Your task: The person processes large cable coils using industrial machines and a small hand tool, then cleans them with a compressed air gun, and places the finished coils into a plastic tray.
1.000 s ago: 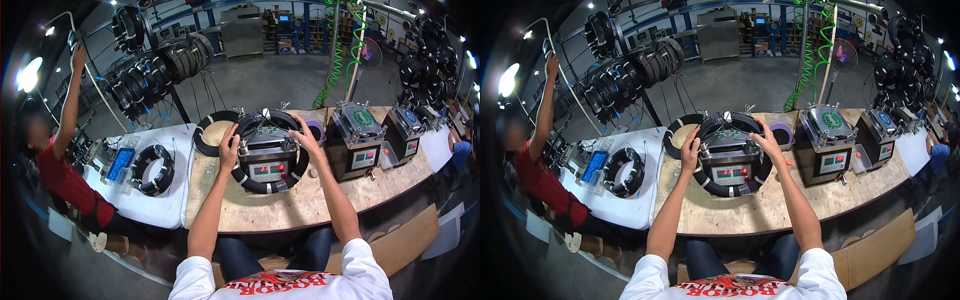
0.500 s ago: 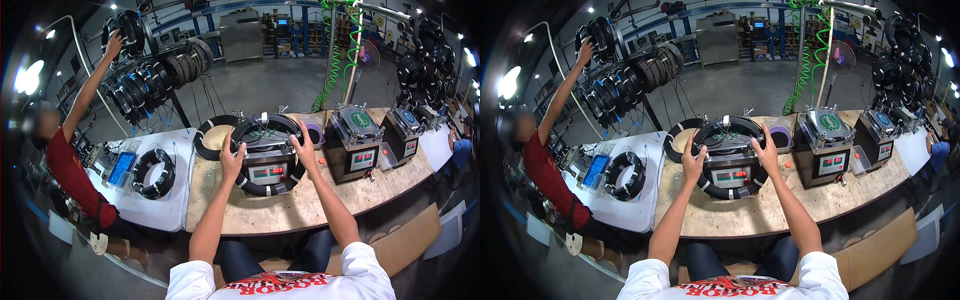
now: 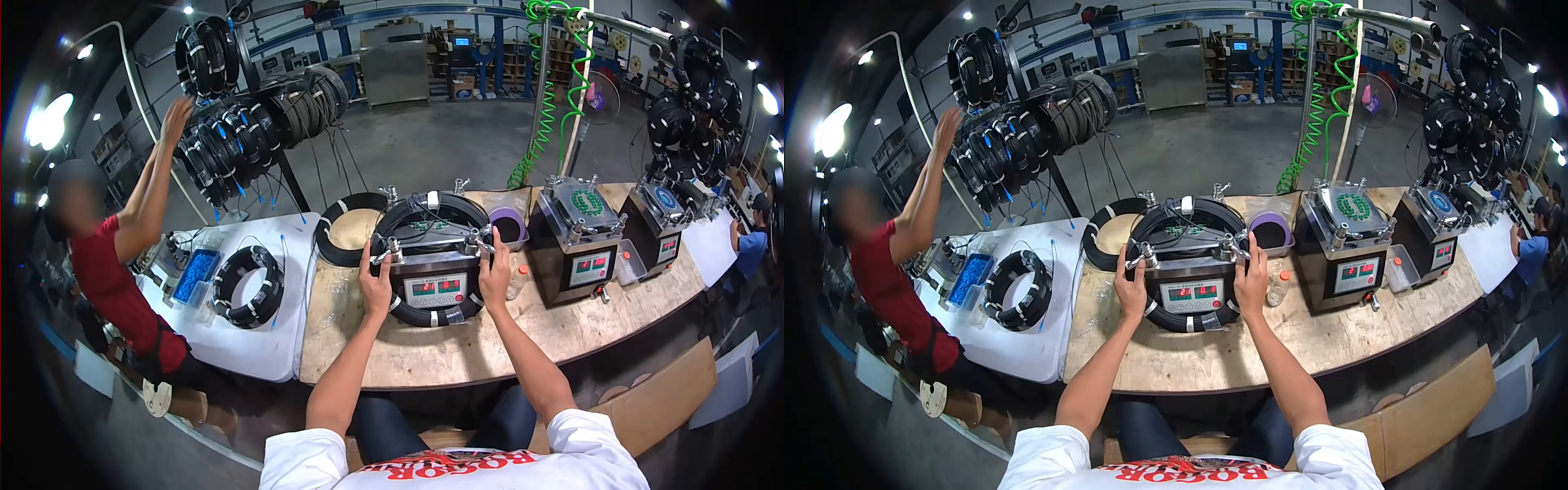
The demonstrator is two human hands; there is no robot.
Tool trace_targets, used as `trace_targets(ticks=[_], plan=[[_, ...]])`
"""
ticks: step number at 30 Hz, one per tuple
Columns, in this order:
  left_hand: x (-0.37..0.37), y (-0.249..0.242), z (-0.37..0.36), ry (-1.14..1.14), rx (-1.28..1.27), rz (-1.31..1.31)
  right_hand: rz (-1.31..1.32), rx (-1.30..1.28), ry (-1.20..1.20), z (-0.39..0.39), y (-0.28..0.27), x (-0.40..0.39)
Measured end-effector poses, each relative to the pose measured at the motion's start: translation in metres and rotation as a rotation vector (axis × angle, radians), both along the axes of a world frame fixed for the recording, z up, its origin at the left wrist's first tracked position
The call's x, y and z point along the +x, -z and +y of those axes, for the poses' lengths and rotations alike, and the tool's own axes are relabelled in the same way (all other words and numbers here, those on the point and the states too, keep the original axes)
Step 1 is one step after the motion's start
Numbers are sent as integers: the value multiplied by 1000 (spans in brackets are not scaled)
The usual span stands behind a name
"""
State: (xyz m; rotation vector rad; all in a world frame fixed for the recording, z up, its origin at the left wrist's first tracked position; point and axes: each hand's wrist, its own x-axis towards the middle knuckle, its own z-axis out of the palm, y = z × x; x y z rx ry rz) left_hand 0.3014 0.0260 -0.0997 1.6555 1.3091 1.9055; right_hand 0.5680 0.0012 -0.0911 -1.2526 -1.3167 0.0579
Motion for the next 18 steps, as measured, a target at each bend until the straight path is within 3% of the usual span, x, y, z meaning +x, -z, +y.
trace_targets(ticks=[6,9,10,13,18], plan=[[9,-11,-14,30,-73,-118,120,-42,26,-7,10,-9],[23,4,-27,-176,-112,-95,144,-78,126,-22,24,-23],[27,10,-31,-215,-104,-86,114,24,156,-26,29,-30],[49,46,-46,-340,-184,-183,284,-38,136,-46,45,-51],[54,48,-57,-309,-91,-129,284,-22,126,-43,56,-51]])
